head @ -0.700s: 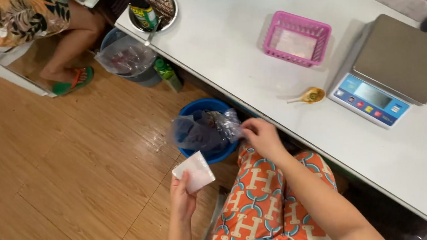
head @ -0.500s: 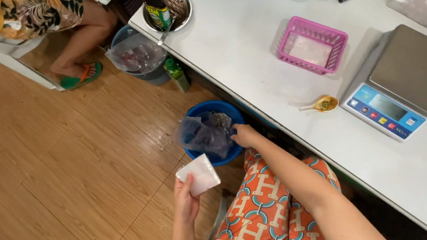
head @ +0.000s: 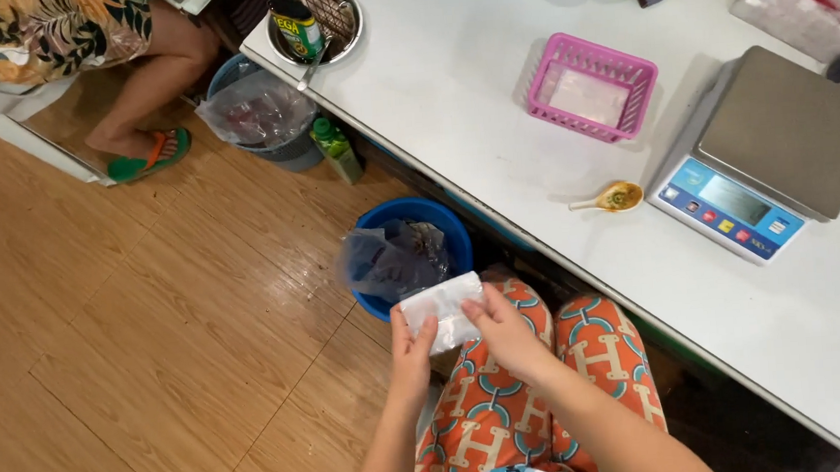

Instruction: The person scoops a white granular substance from a blue bucket into small plastic bags using a wooden spoon, then places the filled bags into a pink basket. The person repeats this process for multiple bags.

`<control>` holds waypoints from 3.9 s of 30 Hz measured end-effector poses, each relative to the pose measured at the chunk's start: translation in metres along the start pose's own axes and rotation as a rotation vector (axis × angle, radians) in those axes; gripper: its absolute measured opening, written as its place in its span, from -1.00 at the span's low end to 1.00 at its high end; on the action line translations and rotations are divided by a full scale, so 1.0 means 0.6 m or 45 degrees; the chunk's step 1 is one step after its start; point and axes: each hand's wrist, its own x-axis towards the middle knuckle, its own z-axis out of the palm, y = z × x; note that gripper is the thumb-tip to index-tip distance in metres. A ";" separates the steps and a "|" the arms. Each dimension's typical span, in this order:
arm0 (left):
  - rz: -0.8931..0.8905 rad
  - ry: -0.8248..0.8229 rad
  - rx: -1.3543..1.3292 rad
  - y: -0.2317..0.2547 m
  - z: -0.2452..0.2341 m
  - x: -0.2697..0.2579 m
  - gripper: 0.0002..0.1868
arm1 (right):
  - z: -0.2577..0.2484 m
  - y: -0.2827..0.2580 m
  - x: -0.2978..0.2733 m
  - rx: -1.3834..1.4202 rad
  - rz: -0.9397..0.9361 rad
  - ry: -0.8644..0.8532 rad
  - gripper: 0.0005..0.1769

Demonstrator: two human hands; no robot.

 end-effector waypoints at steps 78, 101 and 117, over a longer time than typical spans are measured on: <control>-0.371 -0.679 -0.608 -0.036 0.070 -0.073 -0.50 | -0.112 0.112 -0.112 1.244 0.318 -0.349 -0.54; 0.455 -0.096 0.743 -0.071 0.094 -0.053 -0.78 | -0.393 -0.470 0.356 -2.451 -0.311 -0.085 -0.52; 0.373 0.257 0.769 -0.095 0.110 -0.050 -0.78 | -0.461 -0.435 0.326 -1.890 -0.456 -0.216 -0.06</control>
